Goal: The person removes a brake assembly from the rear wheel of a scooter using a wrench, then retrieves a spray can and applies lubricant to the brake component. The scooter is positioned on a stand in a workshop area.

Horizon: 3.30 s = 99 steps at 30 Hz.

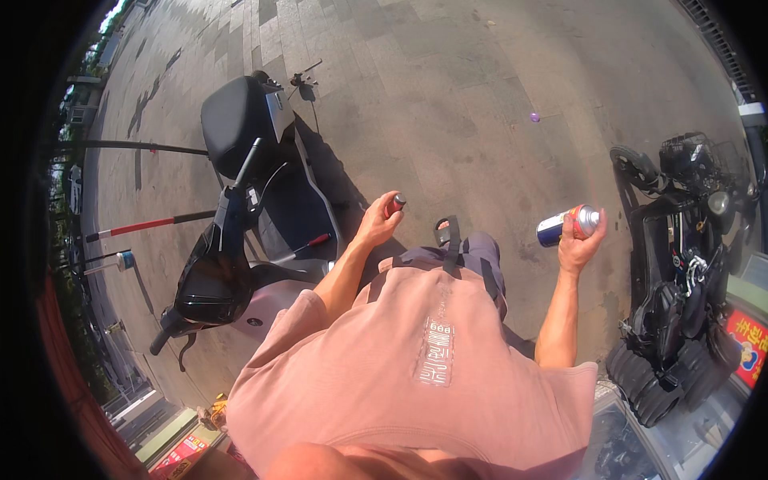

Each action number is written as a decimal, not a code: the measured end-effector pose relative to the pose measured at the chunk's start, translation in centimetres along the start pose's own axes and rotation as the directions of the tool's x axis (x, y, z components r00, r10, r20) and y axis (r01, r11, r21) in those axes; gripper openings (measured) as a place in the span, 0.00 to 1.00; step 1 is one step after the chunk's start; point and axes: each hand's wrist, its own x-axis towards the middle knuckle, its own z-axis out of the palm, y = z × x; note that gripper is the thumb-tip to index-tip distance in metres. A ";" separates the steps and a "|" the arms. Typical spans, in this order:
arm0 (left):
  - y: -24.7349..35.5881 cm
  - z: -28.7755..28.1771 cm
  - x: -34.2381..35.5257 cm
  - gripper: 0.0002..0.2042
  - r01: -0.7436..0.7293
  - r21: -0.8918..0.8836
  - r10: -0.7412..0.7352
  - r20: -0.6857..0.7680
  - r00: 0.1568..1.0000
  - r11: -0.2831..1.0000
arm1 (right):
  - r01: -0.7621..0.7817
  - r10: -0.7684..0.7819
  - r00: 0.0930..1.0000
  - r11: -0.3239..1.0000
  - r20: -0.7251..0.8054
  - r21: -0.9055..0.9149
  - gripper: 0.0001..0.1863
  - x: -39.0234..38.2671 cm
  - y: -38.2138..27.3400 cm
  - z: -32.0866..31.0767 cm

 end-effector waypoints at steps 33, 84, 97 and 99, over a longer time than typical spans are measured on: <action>-18.2 -31.2 51.1 0.26 0.746 -0.646 -0.982 -0.030 0.185 0.160 | -0.046 -0.339 0.746 0.832 0.573 0.553 0.39 52.3 -33.1 93.2; -84.9 -30.8 102.6 0.47 -0.992 -0.094 -0.943 0.330 0.046 -0.081 | -0.169 -0.767 -0.613 0.364 0.192 0.916 0.40 11.7 -33.4 174.3; -85.1 -29.8 102.4 0.23 -0.967 0.253 -0.993 0.102 0.052 -0.024 | -0.162 -0.729 -0.675 0.292 0.110 0.943 0.39 10.6 -34.8 170.4; -85.1 -30.1 102.8 0.21 -0.976 0.216 -0.993 0.117 0.028 -0.003 | -0.110 -0.690 -0.723 0.179 0.045 0.978 0.39 9.5 -36.0 169.8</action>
